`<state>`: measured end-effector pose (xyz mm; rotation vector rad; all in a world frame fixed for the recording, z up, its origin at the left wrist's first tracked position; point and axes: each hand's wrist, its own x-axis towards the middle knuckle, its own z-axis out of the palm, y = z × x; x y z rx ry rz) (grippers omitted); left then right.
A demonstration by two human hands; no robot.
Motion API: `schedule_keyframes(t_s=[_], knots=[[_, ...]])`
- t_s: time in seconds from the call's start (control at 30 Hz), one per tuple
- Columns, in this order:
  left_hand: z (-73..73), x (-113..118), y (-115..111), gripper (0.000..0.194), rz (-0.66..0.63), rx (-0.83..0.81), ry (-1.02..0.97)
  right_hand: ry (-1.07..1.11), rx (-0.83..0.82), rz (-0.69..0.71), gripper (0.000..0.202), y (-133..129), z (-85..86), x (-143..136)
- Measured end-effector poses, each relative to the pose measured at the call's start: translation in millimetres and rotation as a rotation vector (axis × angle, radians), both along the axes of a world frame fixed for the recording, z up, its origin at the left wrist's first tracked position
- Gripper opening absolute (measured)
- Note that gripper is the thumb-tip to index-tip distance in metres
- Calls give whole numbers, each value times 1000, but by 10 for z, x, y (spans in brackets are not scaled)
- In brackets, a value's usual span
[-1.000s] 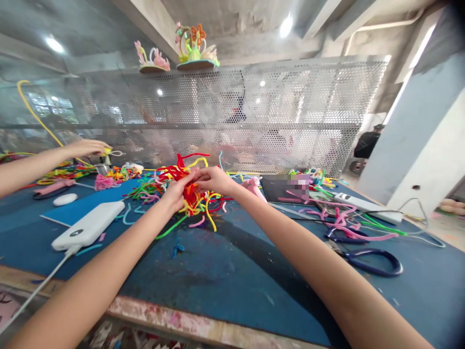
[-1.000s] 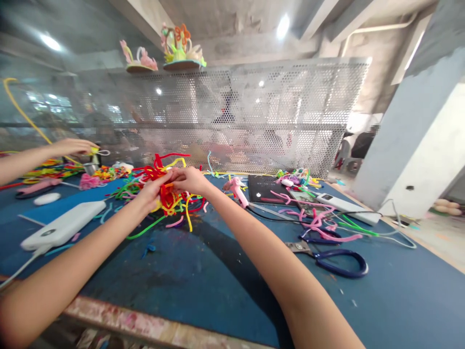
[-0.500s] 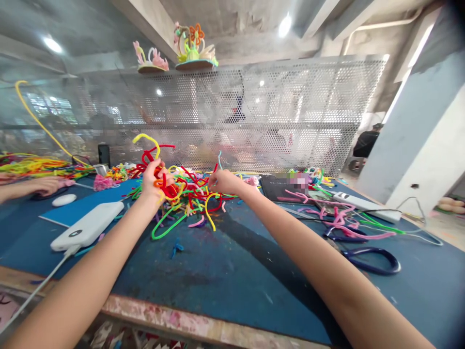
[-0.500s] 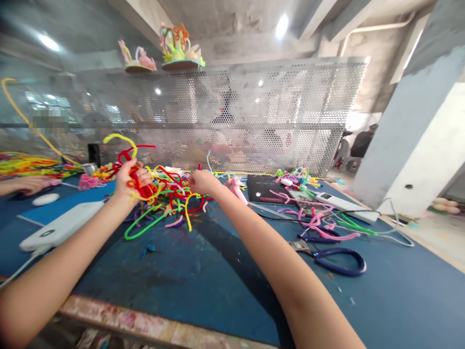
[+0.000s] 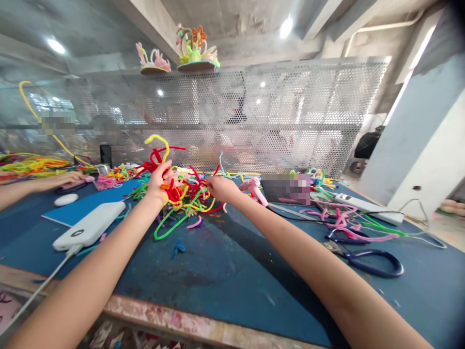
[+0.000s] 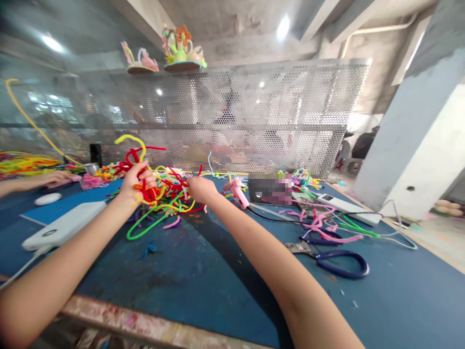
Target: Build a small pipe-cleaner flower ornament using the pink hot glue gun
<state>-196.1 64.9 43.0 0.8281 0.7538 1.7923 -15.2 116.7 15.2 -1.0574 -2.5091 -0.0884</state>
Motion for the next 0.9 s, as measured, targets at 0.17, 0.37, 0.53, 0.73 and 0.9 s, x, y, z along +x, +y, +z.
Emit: schedule_keyframes(t_s=[0.17, 0.37, 0.53, 0.73, 0.9], knots=[[-45, 59, 21, 33, 92, 59, 90, 539, 165, 32, 24, 45, 263, 79], [-87, 263, -80, 33, 102, 191, 298, 847, 150, 353, 11, -52, 371, 23], [-169, 341, -49, 34, 105, 195, 343, 585, 24, 496, 9, -172, 317, -116], [-284, 374, 52, 33, 45, 184, 243, 535, -222, 547, 10, -97, 231, -178], [-234, 322, 80, 7, 36, 136, 96, 690, -496, 579, 17, -16, 163, -184]])
